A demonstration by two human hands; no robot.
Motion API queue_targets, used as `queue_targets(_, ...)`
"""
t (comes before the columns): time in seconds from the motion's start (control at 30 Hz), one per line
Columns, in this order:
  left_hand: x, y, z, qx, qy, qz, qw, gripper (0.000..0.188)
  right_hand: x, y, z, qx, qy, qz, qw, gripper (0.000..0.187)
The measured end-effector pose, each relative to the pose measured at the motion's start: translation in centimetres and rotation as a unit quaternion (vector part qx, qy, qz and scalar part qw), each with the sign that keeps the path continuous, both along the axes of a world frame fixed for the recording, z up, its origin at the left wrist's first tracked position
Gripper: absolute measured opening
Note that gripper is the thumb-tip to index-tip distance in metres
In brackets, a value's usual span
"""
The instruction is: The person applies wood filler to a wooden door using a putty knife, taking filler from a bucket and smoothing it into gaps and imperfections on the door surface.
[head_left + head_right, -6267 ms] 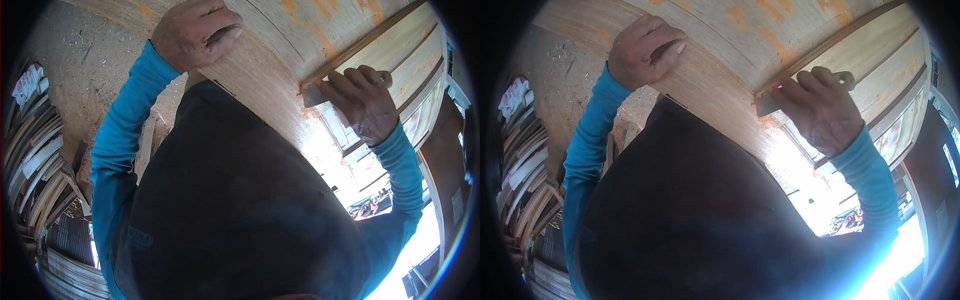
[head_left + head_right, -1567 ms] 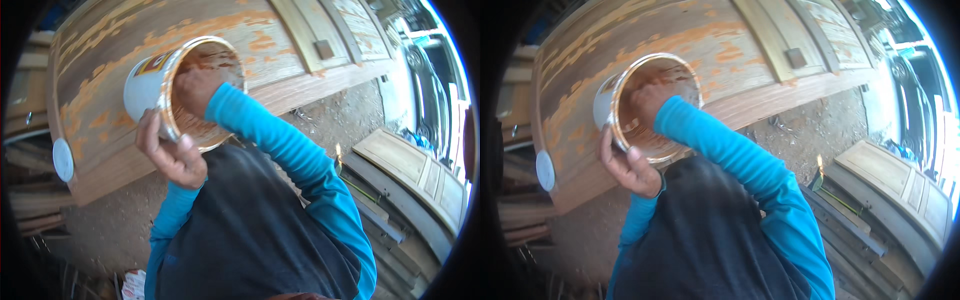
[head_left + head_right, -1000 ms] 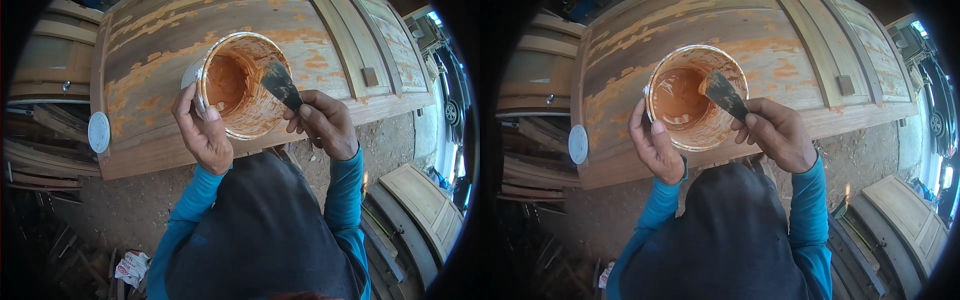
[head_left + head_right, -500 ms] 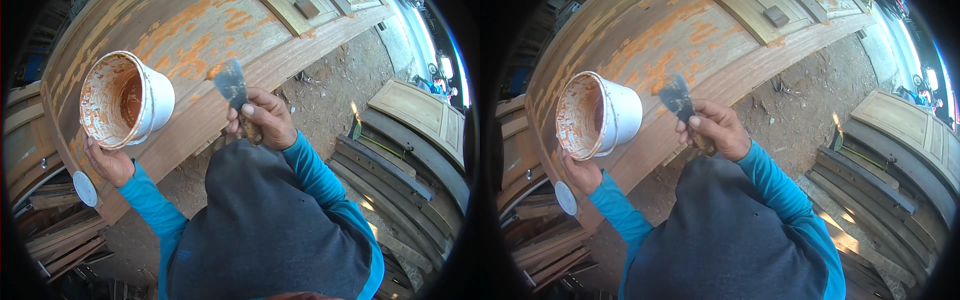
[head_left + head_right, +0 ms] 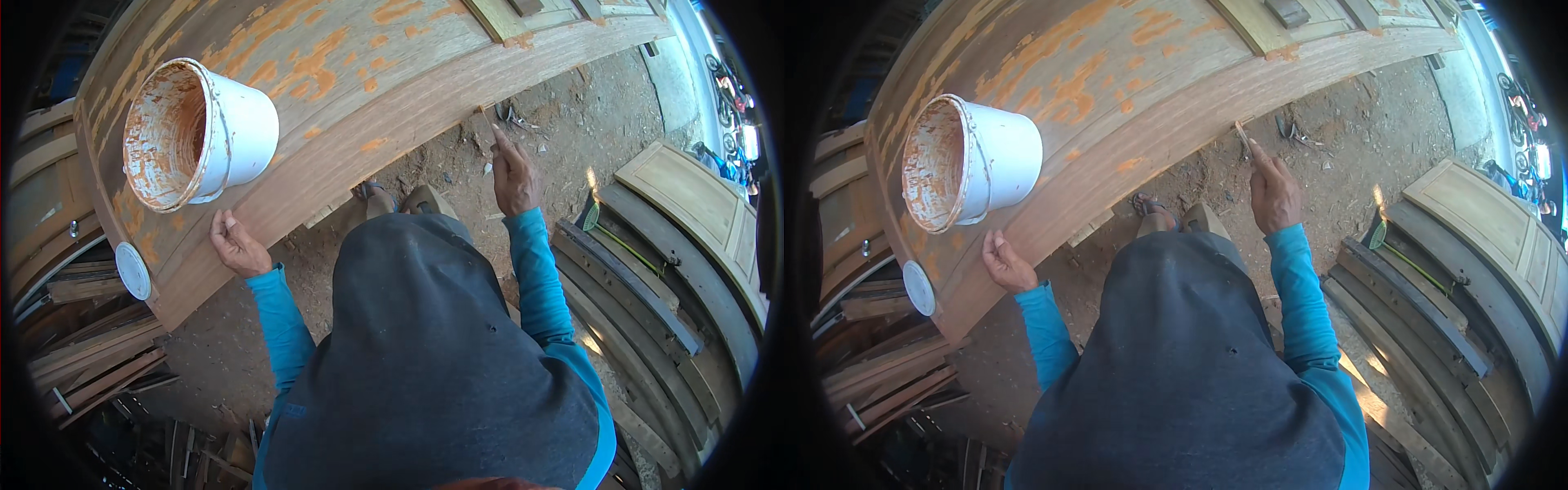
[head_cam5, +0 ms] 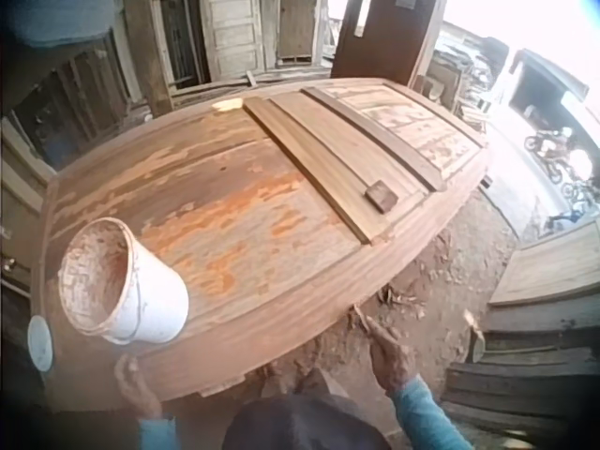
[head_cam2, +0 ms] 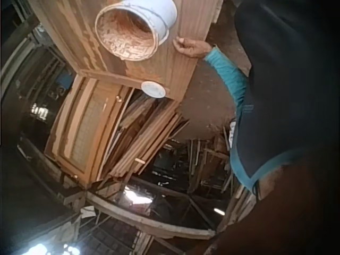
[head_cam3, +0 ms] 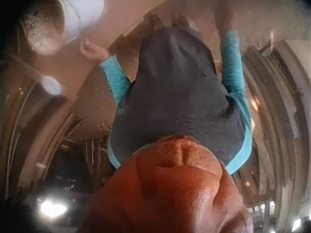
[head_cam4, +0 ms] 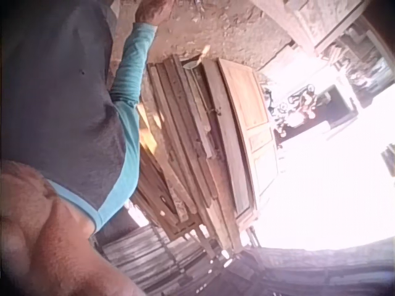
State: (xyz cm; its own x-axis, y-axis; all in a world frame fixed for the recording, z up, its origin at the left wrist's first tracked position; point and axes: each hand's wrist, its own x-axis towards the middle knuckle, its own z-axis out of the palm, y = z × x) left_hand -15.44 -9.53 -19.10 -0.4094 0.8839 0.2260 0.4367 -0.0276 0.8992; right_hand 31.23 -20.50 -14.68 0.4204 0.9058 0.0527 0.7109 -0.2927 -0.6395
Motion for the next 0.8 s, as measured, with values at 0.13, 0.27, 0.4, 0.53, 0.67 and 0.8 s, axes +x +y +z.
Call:
queue_targets(0.13,1.0,0.2,0.4,-0.004,0.059,0.013,0.998,0.036,-1.0,0.3,2.8,-0.095,-0.181,0.056,0.977,0.046)
queue_targets(0.27,1.3,0.3,-0.1,0.025,0.081,0.011,0.996,0.034,-1.3,1.9,4.7,-0.079,-0.224,0.071,0.969,0.044)
queue_targets(0.4,1.3,0.3,-0.2,0.031,0.114,0.006,0.993,0.034,-0.3,1.9,5.8,-0.152,-0.239,0.087,0.955,0.044)
queue_targets(0.53,1.6,0.2,0.1,0.011,0.13,0.002,0.991,0.032,1.5,1.6,4.4,-0.135,-0.232,0.072,0.961,0.042)
queue_targets(0.67,1.6,0.2,0.3,0.028,0.177,-0.008,0.984,0.031,1.7,0.6,4.0,-0.132,-0.211,0.068,0.966,0.039)
queue_targets(0.8,1.7,0.3,0.5,0.018,0.158,0.007,0.987,0.03,1.6,1.5,4.4,-0.145,-0.204,0.051,0.967,0.039)
